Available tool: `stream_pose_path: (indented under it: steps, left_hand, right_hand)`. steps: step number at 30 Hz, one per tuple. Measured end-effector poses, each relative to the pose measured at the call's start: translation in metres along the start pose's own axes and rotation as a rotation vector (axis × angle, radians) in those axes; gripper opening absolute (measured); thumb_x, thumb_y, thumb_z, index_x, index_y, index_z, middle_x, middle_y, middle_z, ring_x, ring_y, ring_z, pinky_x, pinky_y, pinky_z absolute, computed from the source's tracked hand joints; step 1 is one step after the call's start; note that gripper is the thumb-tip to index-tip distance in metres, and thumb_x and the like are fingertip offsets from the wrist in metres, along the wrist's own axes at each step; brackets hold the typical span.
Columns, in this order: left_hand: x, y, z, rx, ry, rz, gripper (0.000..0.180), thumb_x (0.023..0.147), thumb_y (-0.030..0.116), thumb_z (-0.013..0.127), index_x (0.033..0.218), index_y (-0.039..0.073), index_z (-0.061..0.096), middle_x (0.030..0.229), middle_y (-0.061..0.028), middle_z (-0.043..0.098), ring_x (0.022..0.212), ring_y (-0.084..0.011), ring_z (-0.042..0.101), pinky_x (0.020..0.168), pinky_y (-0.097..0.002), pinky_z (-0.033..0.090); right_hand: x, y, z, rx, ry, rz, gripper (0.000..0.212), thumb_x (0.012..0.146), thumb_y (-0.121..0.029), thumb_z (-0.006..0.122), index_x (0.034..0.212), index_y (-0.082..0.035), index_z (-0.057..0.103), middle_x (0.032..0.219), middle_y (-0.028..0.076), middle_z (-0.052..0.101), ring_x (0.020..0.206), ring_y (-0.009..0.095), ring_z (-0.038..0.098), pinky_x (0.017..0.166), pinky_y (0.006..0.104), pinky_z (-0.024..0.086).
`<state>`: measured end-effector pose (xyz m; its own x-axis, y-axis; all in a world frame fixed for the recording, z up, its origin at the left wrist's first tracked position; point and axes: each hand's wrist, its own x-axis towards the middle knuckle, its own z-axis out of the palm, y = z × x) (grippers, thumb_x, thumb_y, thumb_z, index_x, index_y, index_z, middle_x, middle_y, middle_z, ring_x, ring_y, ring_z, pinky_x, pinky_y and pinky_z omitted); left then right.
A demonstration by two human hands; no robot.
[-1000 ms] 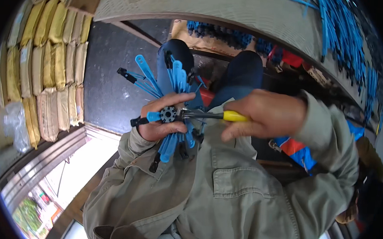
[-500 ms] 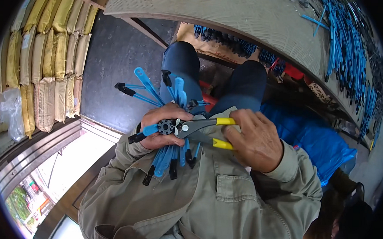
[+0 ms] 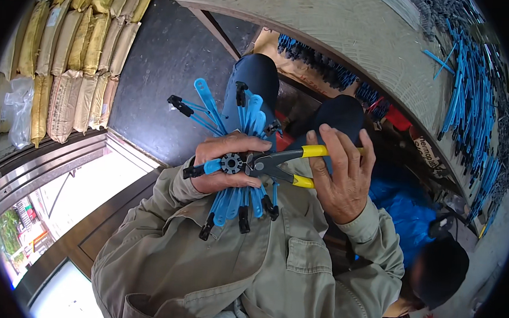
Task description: The person assembles blue plastic components onto a metal pin frame by hand at a production workstation.
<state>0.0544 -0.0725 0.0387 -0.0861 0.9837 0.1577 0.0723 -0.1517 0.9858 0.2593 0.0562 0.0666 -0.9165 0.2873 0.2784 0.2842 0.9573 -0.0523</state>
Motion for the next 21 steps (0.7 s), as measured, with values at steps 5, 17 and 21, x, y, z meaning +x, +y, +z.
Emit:
stream_pose_path:
  steps: [5,17,21]
  left_hand:
    - [0.003,-0.001,0.005,0.049,0.025,0.051,0.058,0.062,0.019,0.082,0.111,0.000,0.059,0.106,-0.0107,0.063,0.092,-0.0210,0.062,0.079,-0.0305,0.048]
    - [0.008,-0.001,-0.002,-0.037,-0.152,0.075,0.060,0.058,0.024,0.083,0.110,0.003,0.061,0.093,-0.0084,0.065,0.078,-0.0192,0.062,0.069,-0.0293,0.045]
    - [0.011,-0.004,-0.002,-0.038,-0.215,0.108,0.057,0.059,0.024,0.083,0.109,0.005,0.062,0.096,-0.0076,0.066,0.081,-0.0208,0.062,0.072,-0.0301,0.046]
  right_hand:
    - [0.002,0.001,0.004,-0.104,0.121,-0.027,0.020,0.080,-0.008,0.059,0.099,-0.006,0.063,0.117,0.014,0.050,0.097,0.027,0.056,0.086,0.0469,0.040]
    - [-0.017,0.053,0.008,1.826,-1.147,0.208,0.038,0.065,-0.020,0.078,0.091,-0.001,0.056,0.097,0.013,0.058,0.067,0.028,0.058,0.058,0.0329,0.048]
    - [-0.008,0.037,-0.020,1.418,-0.926,0.202,0.040,0.070,-0.017,0.075,0.098,-0.001,0.052,0.094,0.013,0.060,0.068,0.025,0.060,0.059,0.0316,0.048]
